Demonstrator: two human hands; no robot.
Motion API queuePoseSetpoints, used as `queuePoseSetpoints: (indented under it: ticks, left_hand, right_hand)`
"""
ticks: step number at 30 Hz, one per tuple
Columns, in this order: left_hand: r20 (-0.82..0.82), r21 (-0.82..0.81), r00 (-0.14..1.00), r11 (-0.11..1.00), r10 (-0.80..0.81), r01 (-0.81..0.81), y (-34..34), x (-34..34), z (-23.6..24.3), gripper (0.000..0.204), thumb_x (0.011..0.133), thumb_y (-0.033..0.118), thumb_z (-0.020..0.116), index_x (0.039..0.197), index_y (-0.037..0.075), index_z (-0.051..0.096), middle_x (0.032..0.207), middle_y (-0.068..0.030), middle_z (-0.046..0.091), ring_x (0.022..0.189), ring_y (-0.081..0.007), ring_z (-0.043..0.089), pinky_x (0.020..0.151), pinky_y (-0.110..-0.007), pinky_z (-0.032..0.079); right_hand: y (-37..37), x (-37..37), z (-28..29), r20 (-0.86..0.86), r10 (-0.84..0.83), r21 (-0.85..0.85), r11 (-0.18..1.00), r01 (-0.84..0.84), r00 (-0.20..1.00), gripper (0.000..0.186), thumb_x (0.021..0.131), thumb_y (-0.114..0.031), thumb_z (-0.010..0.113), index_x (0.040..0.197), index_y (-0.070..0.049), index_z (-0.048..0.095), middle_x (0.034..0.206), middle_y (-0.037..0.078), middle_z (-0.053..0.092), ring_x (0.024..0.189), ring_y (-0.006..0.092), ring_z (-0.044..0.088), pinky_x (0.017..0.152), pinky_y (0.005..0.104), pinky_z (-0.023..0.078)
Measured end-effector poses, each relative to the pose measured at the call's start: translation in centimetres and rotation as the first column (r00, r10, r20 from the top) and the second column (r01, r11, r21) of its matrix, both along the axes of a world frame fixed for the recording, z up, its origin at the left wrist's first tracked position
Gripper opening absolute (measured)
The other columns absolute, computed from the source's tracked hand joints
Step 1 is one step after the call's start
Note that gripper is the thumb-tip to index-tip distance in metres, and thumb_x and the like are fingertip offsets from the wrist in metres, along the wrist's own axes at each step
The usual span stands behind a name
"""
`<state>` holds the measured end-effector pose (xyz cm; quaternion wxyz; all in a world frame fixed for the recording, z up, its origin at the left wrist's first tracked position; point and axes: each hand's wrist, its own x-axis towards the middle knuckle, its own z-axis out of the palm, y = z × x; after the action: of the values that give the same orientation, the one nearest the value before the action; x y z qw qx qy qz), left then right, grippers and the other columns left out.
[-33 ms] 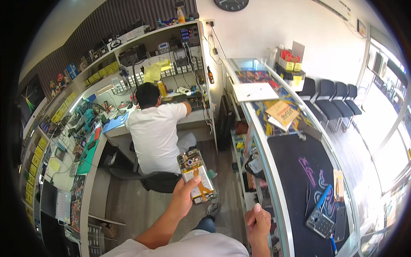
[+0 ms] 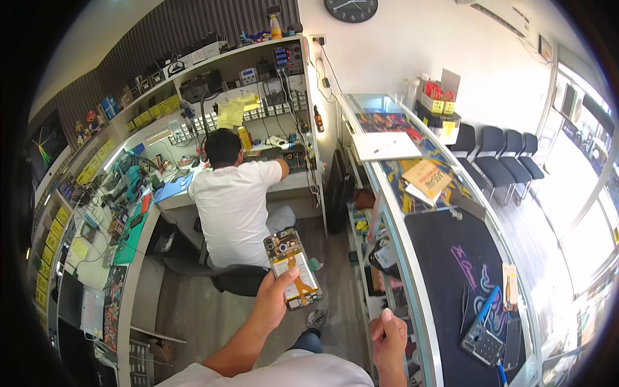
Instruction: The person installs a battery into a disassembled smartphone, connects the ribbon cable, and then moves to the counter to handle a phone case and a packaged accessory. The person places the case on a notebook and handles the package before returning it to the shelf.
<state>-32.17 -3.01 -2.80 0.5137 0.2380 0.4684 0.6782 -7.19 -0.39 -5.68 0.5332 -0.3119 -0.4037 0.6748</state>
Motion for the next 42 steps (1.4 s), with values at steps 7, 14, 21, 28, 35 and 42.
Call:
queuePoseSetpoints:
  ticks: [7, 14, 21, 28, 35, 42]
  left_hand:
    - [-0.105, 0.171, 0.993, 0.985, 0.047, -0.029, 5.6, -11.0, -0.1, 0.04, 0.107, 0.026, 0.064, 0.138, 0.001, 0.056, 0.123, -0.0045, 0.066, 0.109, -0.0106, 0.064, 0.095, -0.03, 0.053]
    - [-0.832, 0.426, 0.464, 0.886, 0.304, 0.182, 11.2, -23.1, 2.6, 0.037, 0.091, 0.012, 0.075, 0.127, 0.01, 0.066, 0.121, -0.0024, 0.069, 0.111, -0.0184, 0.064, 0.097, -0.037, 0.048]
    - [-0.837, 0.457, -0.231, 0.866, 0.496, 0.202, 14.6, -29.0, 1.6, 0.038, 0.075, 0.025, 0.084, 0.112, 0.022, 0.078, 0.113, 0.0067, 0.072, 0.11, -0.0231, 0.063, 0.098, -0.037, 0.043]
    - [-0.933, 0.35, 0.087, 0.937, 0.349, -0.008, 19.8, -30.8, 0.3, 0.034, 0.076, 0.013, 0.083, 0.11, 0.009, 0.076, 0.107, -0.0071, 0.072, 0.099, -0.027, 0.066, 0.093, -0.039, 0.047]
    - [-0.659, 0.13, 0.651, 0.91, 0.376, -0.395, 28.3, -29.0, -1.7, 0.012, 0.094, 0.008, 0.076, 0.104, 0.002, 0.073, 0.101, -0.008, 0.071, 0.089, -0.02, 0.066, 0.081, -0.034, 0.05]
    - [-0.357, -0.1, 0.835, 0.871, 0.42, -0.481, 31.8, -28.9, -3.0, 0.027, 0.096, 0.01, 0.078, 0.119, 0.002, 0.066, 0.109, -0.003, 0.072, 0.101, -0.0129, 0.066, 0.095, -0.031, 0.051]
  right_hand:
    - [10.5, -13.0, 1.4, 0.296, 0.15, 0.036, 0.985, -0.168, 0.943, 0.034, 0.102, -0.036, 0.069, 0.092, -0.004, 0.068, 0.075, -0.004, 0.055, 0.067, 0.0065, 0.045, 0.063, 0.0234, 0.034]
    - [20.6, -28.5, 5.2, 0.496, 0.225, 0.544, 0.673, -0.502, 0.839, 0.051, 0.085, -0.006, 0.081, 0.133, -0.006, 0.067, 0.135, 0.011, 0.063, 0.12, 0.0226, 0.059, 0.098, 0.0356, 0.05]
    - [29.1, -35.4, 4.4, 0.644, -0.081, 0.708, 0.439, -0.553, 0.761, 0.055, 0.08, 0.0, 0.082, 0.133, -0.008, 0.068, 0.136, 0.013, 0.063, 0.124, 0.0342, 0.059, 0.103, 0.0407, 0.05]
    - [40.7, -41.2, 1.5, 0.658, 0.145, 0.485, 0.669, -0.563, 0.739, 0.018, 0.097, -0.015, 0.076, 0.108, 0.0, 0.077, 0.093, 0.009, 0.075, 0.084, 0.0141, 0.069, 0.078, 0.0294, 0.054]
    - [58.4, -48.6, -5.3, 0.445, 0.276, 0.03, 0.946, -0.322, 0.852, 0.034, 0.105, -0.032, 0.069, 0.084, -0.005, 0.07, 0.067, -0.002, 0.062, 0.059, 0.0061, 0.054, 0.058, 0.024, 0.043]
    - [66.8, -53.9, -11.7, 0.309, 0.233, -0.039, 0.972, -0.232, 0.922, 0.026, 0.106, -0.022, 0.064, 0.116, 0.0, 0.072, 0.094, 0.003, 0.072, 0.075, 0.0079, 0.06, 0.069, 0.0238, 0.048]
